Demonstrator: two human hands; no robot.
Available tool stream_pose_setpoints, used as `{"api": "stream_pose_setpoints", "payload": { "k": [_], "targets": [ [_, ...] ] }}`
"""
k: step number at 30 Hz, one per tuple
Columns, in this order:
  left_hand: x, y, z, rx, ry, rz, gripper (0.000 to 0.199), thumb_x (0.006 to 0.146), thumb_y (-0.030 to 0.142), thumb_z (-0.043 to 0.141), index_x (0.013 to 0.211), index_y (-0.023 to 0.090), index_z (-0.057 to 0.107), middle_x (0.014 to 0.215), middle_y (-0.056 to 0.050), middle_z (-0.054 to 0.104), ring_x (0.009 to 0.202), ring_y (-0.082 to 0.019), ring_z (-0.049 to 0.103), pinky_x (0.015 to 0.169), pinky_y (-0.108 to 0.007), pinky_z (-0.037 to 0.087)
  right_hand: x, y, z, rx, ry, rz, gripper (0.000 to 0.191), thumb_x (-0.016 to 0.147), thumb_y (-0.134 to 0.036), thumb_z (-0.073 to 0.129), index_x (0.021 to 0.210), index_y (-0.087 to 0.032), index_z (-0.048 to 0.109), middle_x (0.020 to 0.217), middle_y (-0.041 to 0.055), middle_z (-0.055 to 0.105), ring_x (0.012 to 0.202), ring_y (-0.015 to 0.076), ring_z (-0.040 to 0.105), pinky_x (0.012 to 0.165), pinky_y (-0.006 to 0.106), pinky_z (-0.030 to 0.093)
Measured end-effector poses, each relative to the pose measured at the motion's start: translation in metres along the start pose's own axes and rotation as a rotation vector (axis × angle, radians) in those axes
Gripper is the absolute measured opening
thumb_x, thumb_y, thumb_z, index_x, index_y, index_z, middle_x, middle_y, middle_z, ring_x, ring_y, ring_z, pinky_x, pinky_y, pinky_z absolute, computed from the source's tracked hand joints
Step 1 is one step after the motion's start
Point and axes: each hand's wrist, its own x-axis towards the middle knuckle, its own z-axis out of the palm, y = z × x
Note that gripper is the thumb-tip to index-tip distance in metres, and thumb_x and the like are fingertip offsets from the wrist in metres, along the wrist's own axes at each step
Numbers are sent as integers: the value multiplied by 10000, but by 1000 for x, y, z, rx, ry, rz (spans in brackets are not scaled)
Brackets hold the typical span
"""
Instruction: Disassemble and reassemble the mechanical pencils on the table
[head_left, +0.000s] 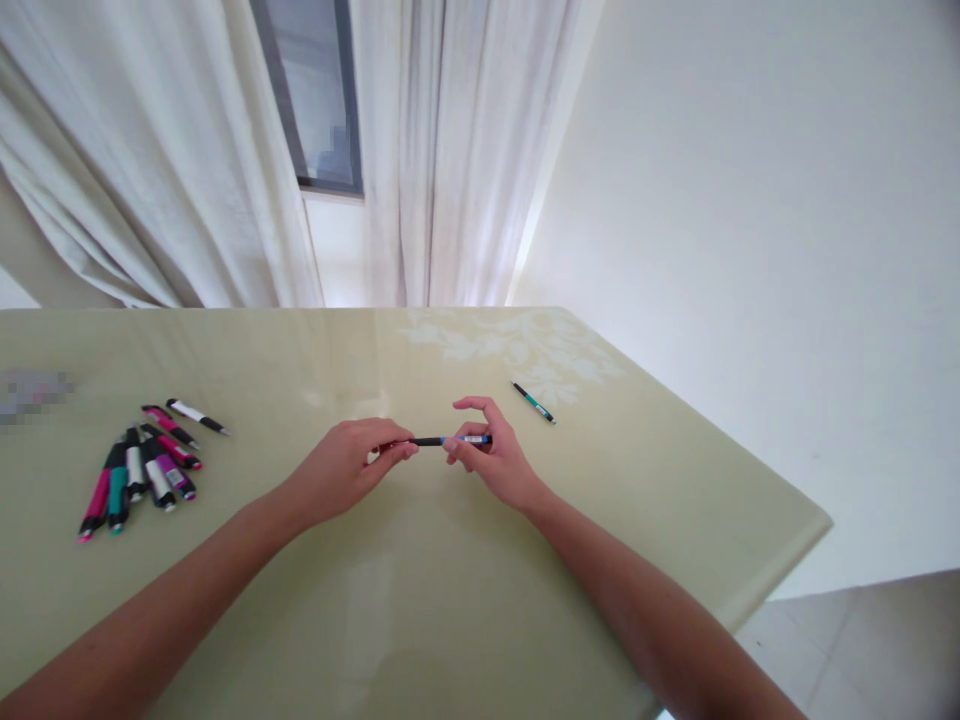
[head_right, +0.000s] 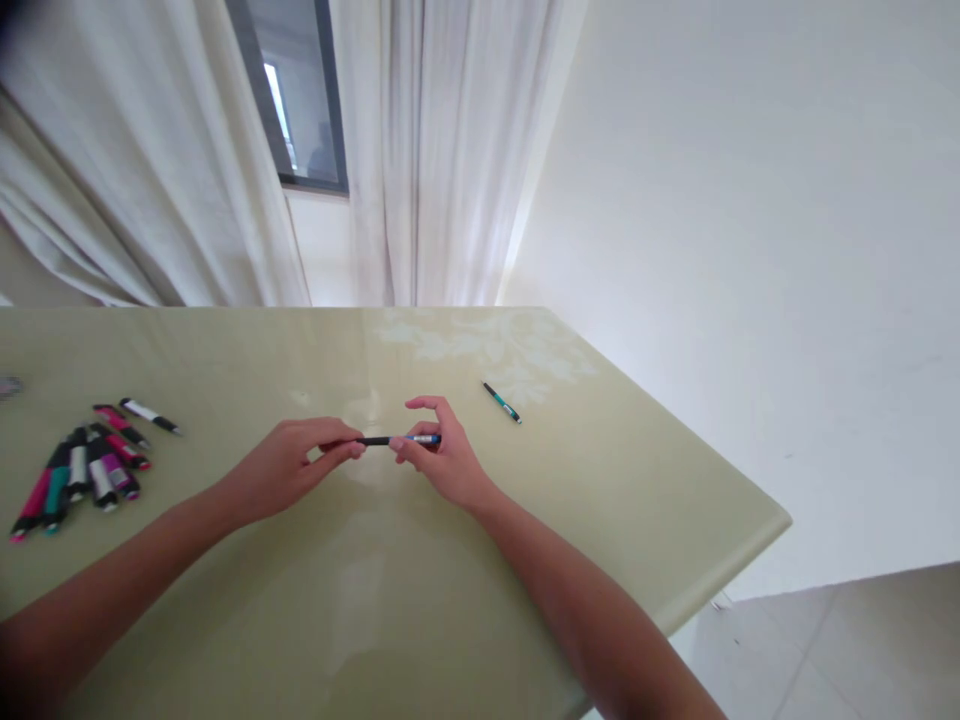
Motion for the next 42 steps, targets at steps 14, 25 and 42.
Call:
{"api": "stream_pose_setpoints", "payload": {
  "k": [14,25,42],
  "targets": [
    [-2,-32,-68,353,14,-268,419,940,540,567,1251,302,715,961,-49,776,851,-289,689,768,-341,474,15,4,-45,-314,272,-127,242,928,-410,614,1030,-194,657,838,52,705,741,178,617,668,300,474],
    [-74,-161,-127,386,-137,-609,274,713,292,617,925,211,769,1057,-139,769,1004,-362,684,922,-449,508,27,50,-97,-1007,473,-42,111,848,-128,578,921,-178,646,957,131,683,920,294,572,841,438,391],
    [11,4,-19,-685,203,-192,335,898,456,701,1067,171,655,989,-87,756,885,-204,715,827,-338,570,0,10,-9,-405,-129,-174,397,1020,-442,549,1354,-231,595,1229,90,695,1037,212,650,889,343,503]
  ]
}}
